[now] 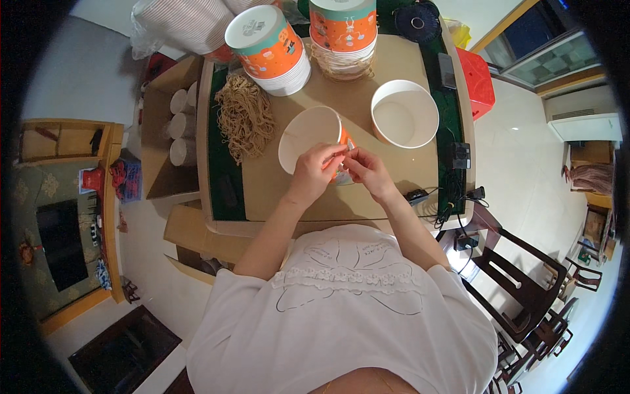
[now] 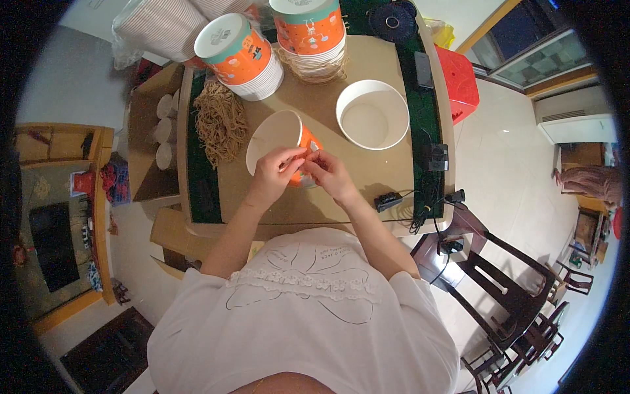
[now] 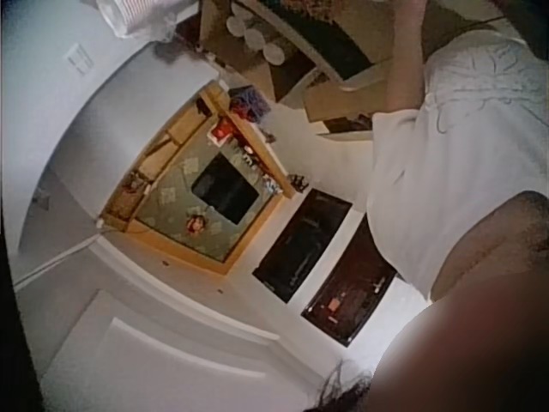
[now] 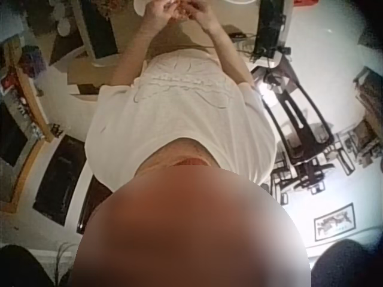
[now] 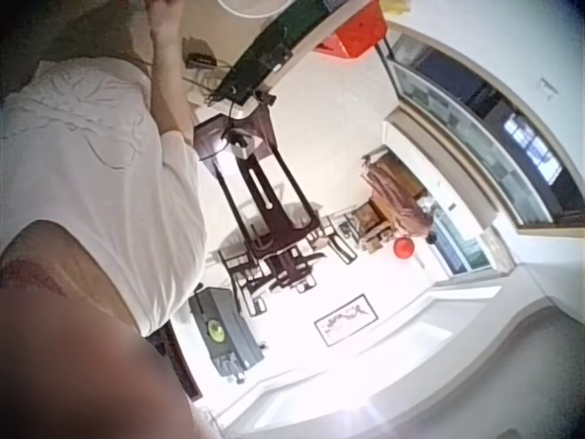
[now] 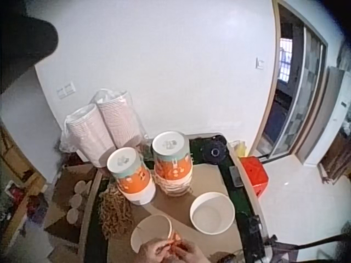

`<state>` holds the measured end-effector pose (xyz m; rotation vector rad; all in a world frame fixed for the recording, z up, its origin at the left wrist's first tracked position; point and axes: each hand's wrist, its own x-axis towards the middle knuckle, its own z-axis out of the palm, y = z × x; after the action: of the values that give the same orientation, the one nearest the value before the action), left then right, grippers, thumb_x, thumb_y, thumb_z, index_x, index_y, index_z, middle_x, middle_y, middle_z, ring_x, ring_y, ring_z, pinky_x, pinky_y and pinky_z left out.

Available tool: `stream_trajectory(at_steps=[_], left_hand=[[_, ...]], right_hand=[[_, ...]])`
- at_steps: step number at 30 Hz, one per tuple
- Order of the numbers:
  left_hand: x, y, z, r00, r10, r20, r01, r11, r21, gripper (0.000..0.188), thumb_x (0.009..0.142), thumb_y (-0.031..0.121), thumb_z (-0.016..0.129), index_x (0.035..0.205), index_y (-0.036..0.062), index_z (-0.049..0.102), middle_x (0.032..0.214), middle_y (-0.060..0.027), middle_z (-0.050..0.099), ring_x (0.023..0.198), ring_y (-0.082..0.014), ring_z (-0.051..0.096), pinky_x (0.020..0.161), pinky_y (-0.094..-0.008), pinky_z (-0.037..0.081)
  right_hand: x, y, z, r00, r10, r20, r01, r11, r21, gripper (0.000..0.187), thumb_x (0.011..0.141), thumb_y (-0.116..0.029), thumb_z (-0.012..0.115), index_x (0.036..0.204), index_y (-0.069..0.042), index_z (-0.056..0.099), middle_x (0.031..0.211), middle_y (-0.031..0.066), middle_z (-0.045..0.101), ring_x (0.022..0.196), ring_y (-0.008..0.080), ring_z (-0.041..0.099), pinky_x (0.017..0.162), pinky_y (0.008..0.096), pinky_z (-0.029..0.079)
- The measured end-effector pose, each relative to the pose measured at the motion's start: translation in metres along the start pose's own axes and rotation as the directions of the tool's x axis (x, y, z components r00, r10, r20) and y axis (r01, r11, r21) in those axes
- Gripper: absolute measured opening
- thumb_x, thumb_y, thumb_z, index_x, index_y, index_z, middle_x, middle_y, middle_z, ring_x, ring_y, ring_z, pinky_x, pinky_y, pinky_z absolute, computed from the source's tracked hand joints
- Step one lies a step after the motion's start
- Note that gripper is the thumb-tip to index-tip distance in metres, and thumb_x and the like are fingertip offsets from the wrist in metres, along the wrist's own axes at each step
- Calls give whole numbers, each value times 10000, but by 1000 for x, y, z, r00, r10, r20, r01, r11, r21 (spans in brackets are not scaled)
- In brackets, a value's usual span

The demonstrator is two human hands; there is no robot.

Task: Packaging and organizing paper bowls using rubber bands.

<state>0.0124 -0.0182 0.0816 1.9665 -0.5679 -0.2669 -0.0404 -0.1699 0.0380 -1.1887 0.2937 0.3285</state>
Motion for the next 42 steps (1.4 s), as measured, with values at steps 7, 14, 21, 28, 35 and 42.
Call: stream_trajectory(at_steps=[7, 14, 21, 28, 35, 42], left_hand=[[4, -7, 2, 997, 70, 16, -71, 986, 152, 162, 882, 145, 519, 810, 0, 524, 765, -156, 546, 678, -328, 537, 605, -407, 424], [4, -14, 4, 988, 146, 46, -152, 968, 197, 155, 893, 122, 481, 787, 9, 473, 721, -159, 486, 679, -331, 497, 610, -403, 396], [3, -18, -1, 979, 170, 111, -190, 959, 209, 111, 879, 110, 490, 850, 16, 437, 817, -166, 491, 750, -355, 504, 643, -440, 409], [0, -18, -4, 975, 133, 180, -168, 967, 193, 93, 878, 95, 473, 857, 29, 412, 819, -164, 479, 763, -362, 503, 651, -446, 412], [-6, -10, 1, 999, 11, 43, -12, 1000, 8, 296, 854, 36, 484, 1140, 51, 412, 921, -176, 557, 822, -341, 567, 688, -412, 454], [-8, -14, 2, 993, -116, 5, 116, 993, -16, 198, 821, 19, 550, 1015, -18, 554, 771, -110, 624, 693, -130, 611, 636, -273, 482]], right_hand=[[-3, -5, 3, 998, -58, 12, 58, 997, 53, 84, 910, -182, 545, 902, -99, 557, 773, -48, 521, 627, 23, 407, 545, 175, 322], [-3, -4, 7, 998, -55, -5, 56, 998, 18, 85, 901, -169, 562, 910, -85, 571, 757, -45, 522, 610, 26, 405, 524, 175, 318], [-2, -3, 8, 999, -24, -49, 29, 994, 102, 80, 870, -140, 598, 910, -70, 591, 750, -35, 544, 578, 28, 381, 501, 179, 289], [0, 4, 5, 997, 29, -70, -16, 985, 173, 71, 852, -110, 606, 907, -67, 593, 760, -30, 562, 572, 23, 382, 501, 179, 283], [6, 8, 2, 985, -117, -124, 124, 991, 51, 83, 835, -82, 619, 903, -51, 583, 774, -9, 574, 655, 44, 498, 534, 191, 364], [10, 8, 7, 929, -328, -170, 288, 931, -226, 134, 768, -59, 660, 850, 15, 584, 844, 63, 583, 790, 139, 574, 712, 263, 473]])
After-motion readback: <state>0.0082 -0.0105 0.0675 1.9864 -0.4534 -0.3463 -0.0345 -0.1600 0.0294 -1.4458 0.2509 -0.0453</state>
